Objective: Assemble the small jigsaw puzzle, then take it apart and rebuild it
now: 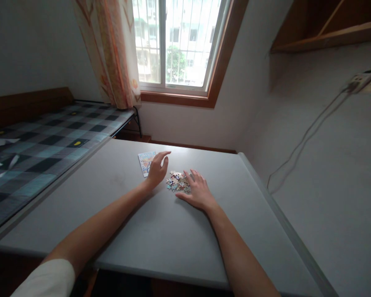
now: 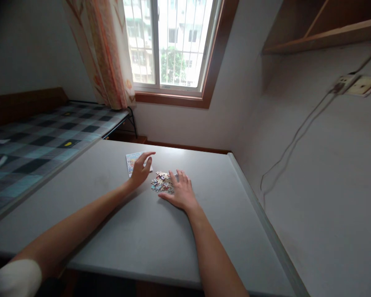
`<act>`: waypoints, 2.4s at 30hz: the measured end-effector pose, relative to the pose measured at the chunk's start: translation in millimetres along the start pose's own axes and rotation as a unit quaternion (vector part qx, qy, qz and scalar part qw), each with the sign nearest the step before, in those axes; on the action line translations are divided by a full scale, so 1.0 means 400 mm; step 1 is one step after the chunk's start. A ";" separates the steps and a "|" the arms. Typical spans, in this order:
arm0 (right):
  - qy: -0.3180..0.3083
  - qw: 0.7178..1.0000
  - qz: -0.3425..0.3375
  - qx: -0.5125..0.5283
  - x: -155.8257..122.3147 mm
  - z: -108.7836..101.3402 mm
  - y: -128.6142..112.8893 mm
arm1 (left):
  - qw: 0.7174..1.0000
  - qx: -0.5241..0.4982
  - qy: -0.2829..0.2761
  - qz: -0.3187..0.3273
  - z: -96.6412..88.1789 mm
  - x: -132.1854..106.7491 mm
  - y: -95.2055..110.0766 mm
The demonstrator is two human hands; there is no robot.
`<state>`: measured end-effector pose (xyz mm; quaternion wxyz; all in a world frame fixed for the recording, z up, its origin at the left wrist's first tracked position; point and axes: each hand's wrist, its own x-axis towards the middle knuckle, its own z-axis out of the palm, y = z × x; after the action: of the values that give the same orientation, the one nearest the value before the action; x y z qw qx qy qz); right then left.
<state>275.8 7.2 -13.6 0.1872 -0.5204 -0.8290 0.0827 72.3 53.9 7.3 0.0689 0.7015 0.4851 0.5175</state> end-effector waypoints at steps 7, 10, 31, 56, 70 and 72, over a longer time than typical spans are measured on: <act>-0.008 0.998 -0.062 -0.008 0.041 0.023 -0.052 | 0.974 0.189 -0.128 0.014 -0.132 -0.050 -0.098; -0.028 0.996 -0.084 -0.013 0.072 0.035 -0.069 | 0.974 0.194 -0.116 -0.006 -0.144 -0.066 -0.114; -0.012 0.998 -0.058 -0.016 0.106 0.077 -0.115 | 0.967 0.209 -0.145 -0.019 -0.116 -0.066 -0.166; -0.056 0.983 -0.114 0.131 0.096 0.069 -0.103 | 0.944 0.187 -0.262 0.068 -0.089 -0.150 -0.047; 0.052 0.984 -0.062 0.161 0.114 0.085 -0.089 | 0.947 0.184 -0.259 0.058 -0.094 -0.158 0.000; 0.034 0.989 -0.076 0.126 0.109 0.078 -0.096 | 0.946 0.218 -0.237 0.034 -0.089 -0.164 0.014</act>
<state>214.5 30.9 -19.5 0.2847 -0.4305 -0.8425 0.1541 47.7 -12.6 -16.4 0.0103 0.8179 0.5317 0.2198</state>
